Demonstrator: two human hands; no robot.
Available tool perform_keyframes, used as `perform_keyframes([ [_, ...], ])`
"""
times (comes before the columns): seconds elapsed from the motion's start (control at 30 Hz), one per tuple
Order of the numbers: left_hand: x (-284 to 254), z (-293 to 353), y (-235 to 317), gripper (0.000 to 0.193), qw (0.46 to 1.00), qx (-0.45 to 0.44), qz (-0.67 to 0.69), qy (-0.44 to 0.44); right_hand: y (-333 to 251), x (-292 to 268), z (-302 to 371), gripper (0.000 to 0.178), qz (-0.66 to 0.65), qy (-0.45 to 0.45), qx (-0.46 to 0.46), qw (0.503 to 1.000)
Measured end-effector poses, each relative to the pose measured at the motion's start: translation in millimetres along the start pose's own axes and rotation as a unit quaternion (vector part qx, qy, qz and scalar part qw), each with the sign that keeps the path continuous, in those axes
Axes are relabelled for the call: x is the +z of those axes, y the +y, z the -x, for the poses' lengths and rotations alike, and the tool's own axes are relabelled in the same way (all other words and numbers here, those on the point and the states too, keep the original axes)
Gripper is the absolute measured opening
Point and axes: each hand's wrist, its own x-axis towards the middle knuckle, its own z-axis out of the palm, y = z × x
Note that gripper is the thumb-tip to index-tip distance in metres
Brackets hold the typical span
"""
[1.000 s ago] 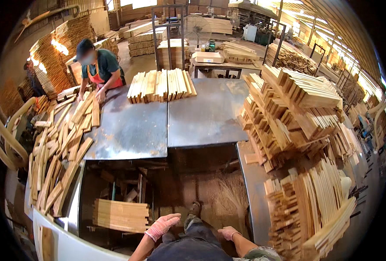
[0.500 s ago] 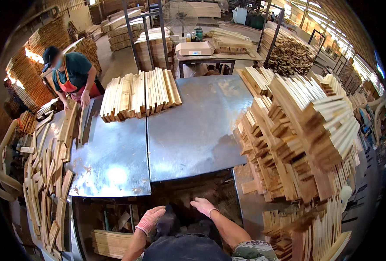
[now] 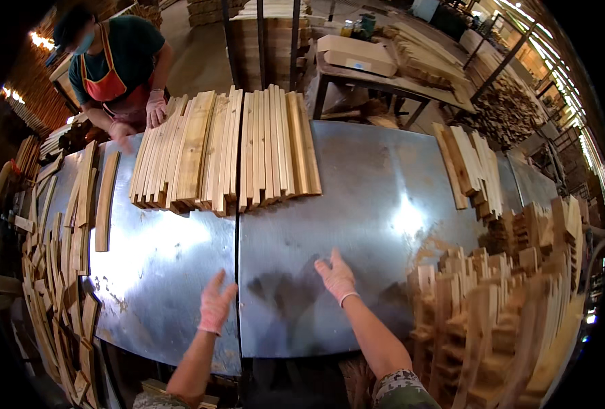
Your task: The person picks up stacks of wooden planks from the floor and places them onto a conveyor belt. They repeatedly lift bundles of wood, align them, and arrange them on the belt while another worker is visible in the background.
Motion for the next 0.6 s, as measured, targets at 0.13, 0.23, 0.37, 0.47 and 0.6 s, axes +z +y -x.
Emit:
perform_keyframes([
  [0.13,-27.5,-166.3,60.0,0.089,0.967,0.078,-0.210,0.120,-32.6,-15.2,-113.7,0.090,0.029,0.047,0.002,0.998],
  [0.23,-42.3,-275.8,61.8,0.104,0.902,0.087,-0.373,0.199,-58.8,-11.3,-182.0,0.089,0.039,0.078,-0.023,0.996],
  [0.37,-47.8,-337.3,113.5,0.101,0.886,-0.056,-0.442,0.129,-90.0,3.5,-230.0,0.085,0.059,0.119,-0.029,0.991],
  [0.47,-51.9,-355.8,112.7,0.096,0.900,-0.034,-0.406,0.156,-92.8,25.9,-253.1,0.080,0.051,0.140,-0.055,0.987],
  [0.6,-19.7,-339.5,111.5,0.079,0.961,0.077,-0.201,0.174,-81.7,35.9,-284.5,0.073,-0.320,0.144,-0.023,0.936],
])
